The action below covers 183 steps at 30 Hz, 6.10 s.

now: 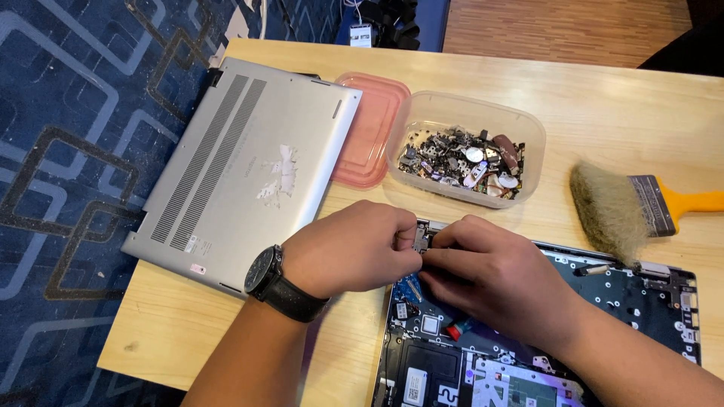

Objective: Cleaning and removing internal components of a laptop using a brush and a screwdriver

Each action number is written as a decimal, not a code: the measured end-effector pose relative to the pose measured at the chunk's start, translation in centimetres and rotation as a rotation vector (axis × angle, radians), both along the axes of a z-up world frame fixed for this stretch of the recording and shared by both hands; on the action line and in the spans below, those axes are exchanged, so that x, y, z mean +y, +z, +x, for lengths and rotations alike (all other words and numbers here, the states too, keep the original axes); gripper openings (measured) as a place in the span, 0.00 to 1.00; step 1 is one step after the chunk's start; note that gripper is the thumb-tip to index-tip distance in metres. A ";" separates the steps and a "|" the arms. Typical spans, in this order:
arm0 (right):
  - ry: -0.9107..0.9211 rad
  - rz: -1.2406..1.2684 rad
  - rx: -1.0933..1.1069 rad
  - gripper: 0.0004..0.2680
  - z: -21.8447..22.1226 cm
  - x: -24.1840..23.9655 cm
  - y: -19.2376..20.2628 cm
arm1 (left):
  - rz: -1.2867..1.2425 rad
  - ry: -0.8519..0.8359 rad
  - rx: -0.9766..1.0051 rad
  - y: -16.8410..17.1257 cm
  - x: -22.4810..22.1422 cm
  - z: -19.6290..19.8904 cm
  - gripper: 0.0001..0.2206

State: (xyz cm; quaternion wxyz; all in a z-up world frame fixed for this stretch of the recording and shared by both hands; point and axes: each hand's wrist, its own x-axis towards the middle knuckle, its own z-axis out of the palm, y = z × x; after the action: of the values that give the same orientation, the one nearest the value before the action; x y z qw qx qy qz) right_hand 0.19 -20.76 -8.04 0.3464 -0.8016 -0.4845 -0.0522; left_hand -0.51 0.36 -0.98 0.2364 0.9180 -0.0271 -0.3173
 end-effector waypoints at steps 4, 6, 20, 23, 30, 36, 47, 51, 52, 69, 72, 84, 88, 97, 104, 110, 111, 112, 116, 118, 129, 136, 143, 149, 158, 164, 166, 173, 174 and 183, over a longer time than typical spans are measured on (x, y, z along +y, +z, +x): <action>0.047 -0.035 0.021 0.04 0.6 -0.4 0.0 | 0.010 0.010 0.009 0.3 0.0 0.2 0.06; 0.078 -0.024 0.049 0.05 0.9 -0.5 0.0 | 0.008 0.011 0.010 0.0 0.1 0.1 0.06; 0.111 -0.054 -0.004 0.06 0.9 -0.4 -0.2 | 0.003 0.027 0.006 1.1 0.1 0.1 0.07; 0.088 -0.045 0.097 0.06 1.0 -0.6 -1.5 | -0.005 0.023 0.002 0.9 0.1 0.0 0.06; 0.089 -0.041 0.079 0.05 1.3 -0.6 -1.2 | -0.015 -0.005 -0.007 0.5 0.0 0.0 0.06; 0.110 -0.121 -0.129 0.04 1.4 -0.6 -0.3 | 0.003 0.014 -0.001 0.8 -0.2 0.0 0.06; 0.068 -0.070 -0.073 0.04 1.3 -0.3 -1.2 | 0.054 0.036 0.023 1.1 -0.9 0.0 0.06; 0.096 -0.023 -0.018 0.03 1.8 -0.5 -1.0 | 0.030 0.007 -0.014 0.1 -0.3 0.2 0.06; 0.135 -0.034 0.030 0.05 2.1 -0.7 -0.8 | 0.000 -0.008 -0.044 -0.2 -0.1 0.4 0.06; 0.121 -0.010 0.143 0.04 1.8 -0.6 -0.5 | -0.009 0.006 0.036 0.2 0.2 0.3 0.07; 0.129 -0.017 0.134 0.10 1.6 -0.8 -0.6 | -0.016 -0.016 -0.003 -0.3 0.4 0.3 0.06; 0.205 -0.035 0.061 0.07 2.1 -1.0 0.0 | -0.005 0.001 0.007 0.1 0.4 0.3 0.06; 0.185 -0.063 -0.017 0.06 1.7 -0.8 0.4 | -0.004 0.003 0.010 0.1 0.4 0.2 0.06; 0.203 -0.049 -0.007 0.07 1.9 -1.0 0.3 | -0.013 0.012 0.013 0.3 0.4 0.2 0.06; 0.224 -0.081 0.000 0.07 2.0 -0.9 0.9 | -0.019 0.001 -0.023 -0.6 0.5 0.2 0.06; 0.121 -0.014 0.072 0.05 1.5 -0.5 0.4 | -0.024 0.000 -0.018 -0.5 0.5 0.2 0.06; 0.122 -0.016 0.073 0.05 1.2 -0.4 0.3 | -0.026 0.001 -0.017 -0.5 0.5 0.2 0.06; 0.083 -0.003 0.079 0.05 1.0 -0.2 0.2 | -0.025 -0.006 -0.019 -0.5 0.5 0.2 0.06; -0.017 -0.021 0.050 0.03 0.1 0.2 0.0 | -0.031 -0.012 -0.025 -0.6 0.6 0.2 0.06; -0.021 -0.025 0.053 0.03 0.1 0.2 -0.2 | -0.032 -0.016 -0.025 -0.8 0.5 0.2 0.06; 0.005 -0.128 0.052 0.02 0.2 0.8 0.0 | -0.049 -0.039 -0.065 -1.5 0.6 0.3 0.05; -0.042 -0.193 0.057 0.04 0.3 1.0 0.0 | -0.043 -0.027 -0.046 -0.9 0.5 0.2 0.05; -0.039 -0.148 0.160 0.01 0.8 1.0 0.0 | -0.038 -0.011 -0.033 -0.6 0.5 0.2 0.06; -0.110 -0.105 0.281 0.04 0.4 0.9 0.6 | -0.066 -0.009 -0.033 -1.0 0.6 0.2 0.05; 0.015 -0.080 0.145 0.04 0.7 0.6 0.8 | -0.077 -0.005 -0.036 -1.0 0.8 0.2 0.05; 0.071 -0.104 0.066 0.04 1.1 0.3 0.7 | -0.072 -0.019 -0.042 -1.0 0.9 0.2 0.06; 0.090 -0.108 0.066 0.05 1.3 0.2 0.8 | -0.076 -0.021 -0.053 -1.1 0.9 0.2 0.06; 0.169 -0.081 0.075 0.06 2.1 -0.3 0.3 | -0.066 -0.020 -0.045 -1.0 0.9 0.2 0.06; 0.170 -0.082 0.076 0.06 2.1 -0.3 0.2 | -0.067 -0.019 -0.044 -1.0 1.0 0.2 0.06; 0.161 -0.073 0.076 0.07 2.0 -0.3 0.0 | -0.077 -0.028 -0.036 -1.2 1.0 0.2 0.06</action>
State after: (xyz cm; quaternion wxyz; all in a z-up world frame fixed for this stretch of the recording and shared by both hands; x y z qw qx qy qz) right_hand 2.15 -21.07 -8.04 0.3381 -0.7735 -0.5354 0.0243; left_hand -0.29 1.40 -2.14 0.2663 0.9133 -0.0564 -0.3029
